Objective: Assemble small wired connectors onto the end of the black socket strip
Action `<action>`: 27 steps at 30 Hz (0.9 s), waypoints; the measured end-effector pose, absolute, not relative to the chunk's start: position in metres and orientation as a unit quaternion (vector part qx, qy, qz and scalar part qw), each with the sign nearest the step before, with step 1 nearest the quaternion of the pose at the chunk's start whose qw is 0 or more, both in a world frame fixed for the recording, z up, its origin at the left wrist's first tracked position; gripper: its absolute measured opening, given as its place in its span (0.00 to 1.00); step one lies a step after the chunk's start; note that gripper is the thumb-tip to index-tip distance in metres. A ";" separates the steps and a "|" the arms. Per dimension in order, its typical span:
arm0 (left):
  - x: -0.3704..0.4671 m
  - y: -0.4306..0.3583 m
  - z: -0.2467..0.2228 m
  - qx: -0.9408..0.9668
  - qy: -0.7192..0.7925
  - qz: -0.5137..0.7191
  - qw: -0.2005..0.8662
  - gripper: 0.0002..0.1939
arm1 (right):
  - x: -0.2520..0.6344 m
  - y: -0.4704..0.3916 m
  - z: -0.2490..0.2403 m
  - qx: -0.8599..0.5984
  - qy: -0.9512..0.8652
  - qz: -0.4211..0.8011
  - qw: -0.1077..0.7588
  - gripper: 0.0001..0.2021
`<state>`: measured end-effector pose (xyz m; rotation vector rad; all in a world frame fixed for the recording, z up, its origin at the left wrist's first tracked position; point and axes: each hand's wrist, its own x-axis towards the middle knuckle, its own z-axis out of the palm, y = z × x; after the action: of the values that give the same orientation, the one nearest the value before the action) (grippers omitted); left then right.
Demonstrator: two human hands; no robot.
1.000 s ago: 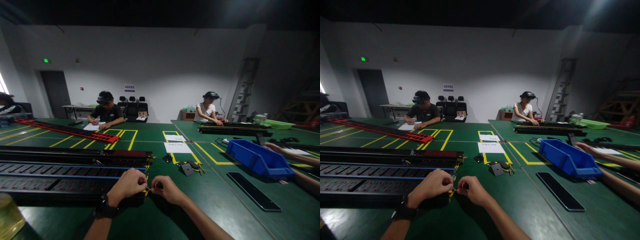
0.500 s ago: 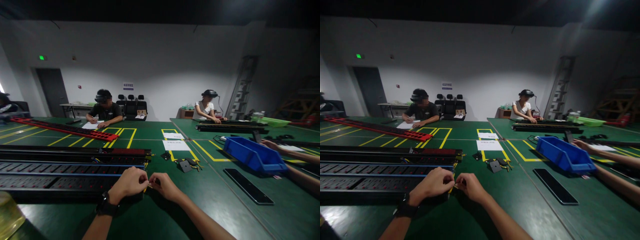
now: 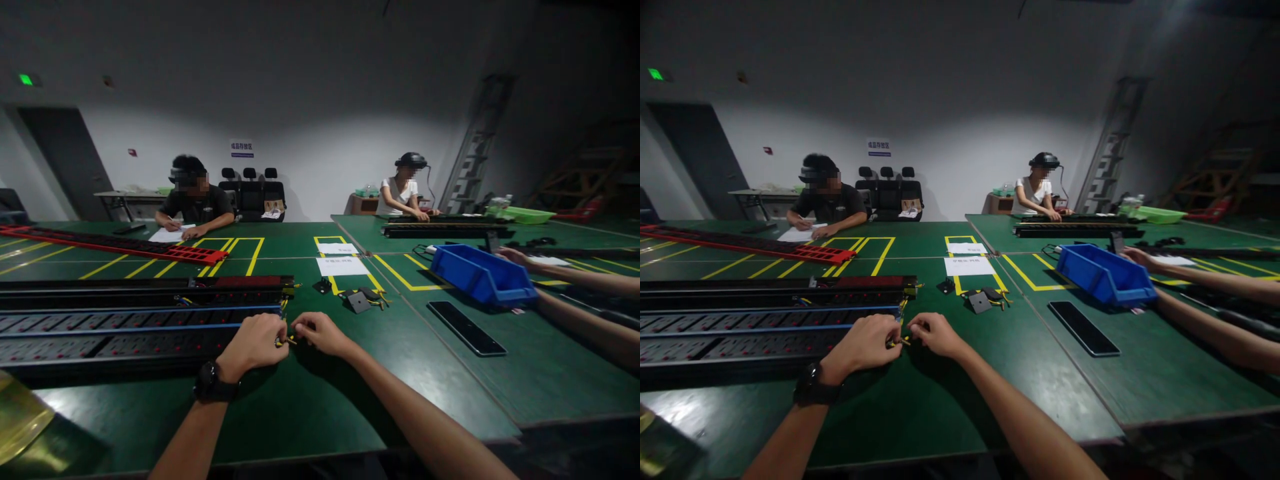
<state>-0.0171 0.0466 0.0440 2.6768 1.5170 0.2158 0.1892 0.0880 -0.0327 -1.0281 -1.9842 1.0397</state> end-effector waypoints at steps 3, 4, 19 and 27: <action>-0.017 0.048 0.040 0.872 0.484 0.071 0.018 0.05 | 0.190 0.087 -0.032 -0.443 -0.760 0.330 0.343 0.14; -0.017 0.048 0.039 0.872 0.483 0.072 0.017 0.04 | 0.191 0.086 -0.031 -0.454 -0.774 0.283 0.338 0.14; 0.000 0.020 0.008 0.826 0.529 0.131 -0.143 0.09 | 0.188 0.066 -0.005 -0.505 -0.856 0.076 0.080 0.18; 0.002 0.018 0.006 0.809 0.539 0.170 -0.158 0.05 | 0.190 0.065 -0.005 -0.493 -0.864 0.068 0.082 0.18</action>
<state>0.0015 0.0181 0.0058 2.8358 1.8904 0.5957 0.1903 0.0646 -0.0049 -1.4733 -2.5804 0.2025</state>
